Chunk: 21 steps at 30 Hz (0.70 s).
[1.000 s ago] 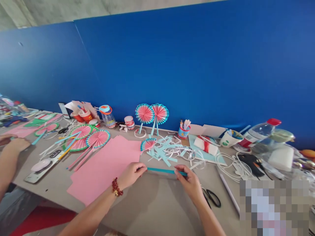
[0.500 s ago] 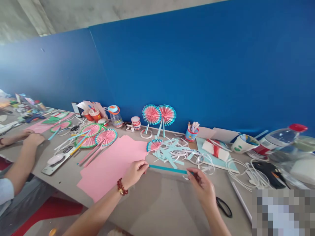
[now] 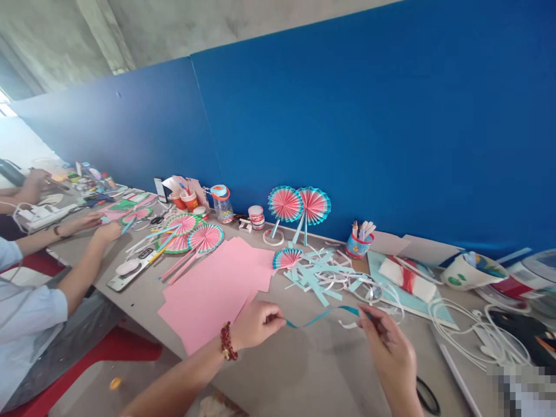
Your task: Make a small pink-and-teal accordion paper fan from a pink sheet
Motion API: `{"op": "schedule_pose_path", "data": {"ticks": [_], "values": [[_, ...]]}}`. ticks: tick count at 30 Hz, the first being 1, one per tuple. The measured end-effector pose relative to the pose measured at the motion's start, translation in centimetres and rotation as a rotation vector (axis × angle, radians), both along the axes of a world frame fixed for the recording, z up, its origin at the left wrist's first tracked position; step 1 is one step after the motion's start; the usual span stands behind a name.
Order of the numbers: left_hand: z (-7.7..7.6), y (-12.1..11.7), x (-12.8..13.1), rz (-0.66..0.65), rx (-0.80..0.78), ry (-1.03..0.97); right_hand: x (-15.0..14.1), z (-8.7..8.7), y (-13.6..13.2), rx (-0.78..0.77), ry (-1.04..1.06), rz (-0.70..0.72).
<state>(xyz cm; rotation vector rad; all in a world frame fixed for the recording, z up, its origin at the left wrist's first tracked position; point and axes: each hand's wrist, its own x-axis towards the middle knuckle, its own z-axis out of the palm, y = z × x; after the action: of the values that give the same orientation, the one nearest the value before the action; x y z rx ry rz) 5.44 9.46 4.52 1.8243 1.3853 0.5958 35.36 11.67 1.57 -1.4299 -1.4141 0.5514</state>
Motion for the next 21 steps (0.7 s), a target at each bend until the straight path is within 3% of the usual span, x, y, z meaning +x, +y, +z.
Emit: {"op": "schedule_pose_path", "data": {"ticks": [5, 12, 17, 21], "values": [[0.3, -1.3, 1.4, -0.193, -0.063, -0.004, 0.3, 0.1, 0.1, 0.001, 0.1, -0.009], [-0.9, -2.4, 2.2, -0.485, -0.109, -0.041, -0.4, 0.0, 0.3, -0.025, 0.186, 0.046], [-0.6, -2.5, 2.7, -0.434, -0.027, 0.12, -0.3, -0.2, 0.1, -0.042, 0.154, 0.052], [0.6, -2.1, 3.7, -0.342, 0.002, 0.055, -0.6, 0.1, -0.4, 0.0, 0.149, -0.02]]}}
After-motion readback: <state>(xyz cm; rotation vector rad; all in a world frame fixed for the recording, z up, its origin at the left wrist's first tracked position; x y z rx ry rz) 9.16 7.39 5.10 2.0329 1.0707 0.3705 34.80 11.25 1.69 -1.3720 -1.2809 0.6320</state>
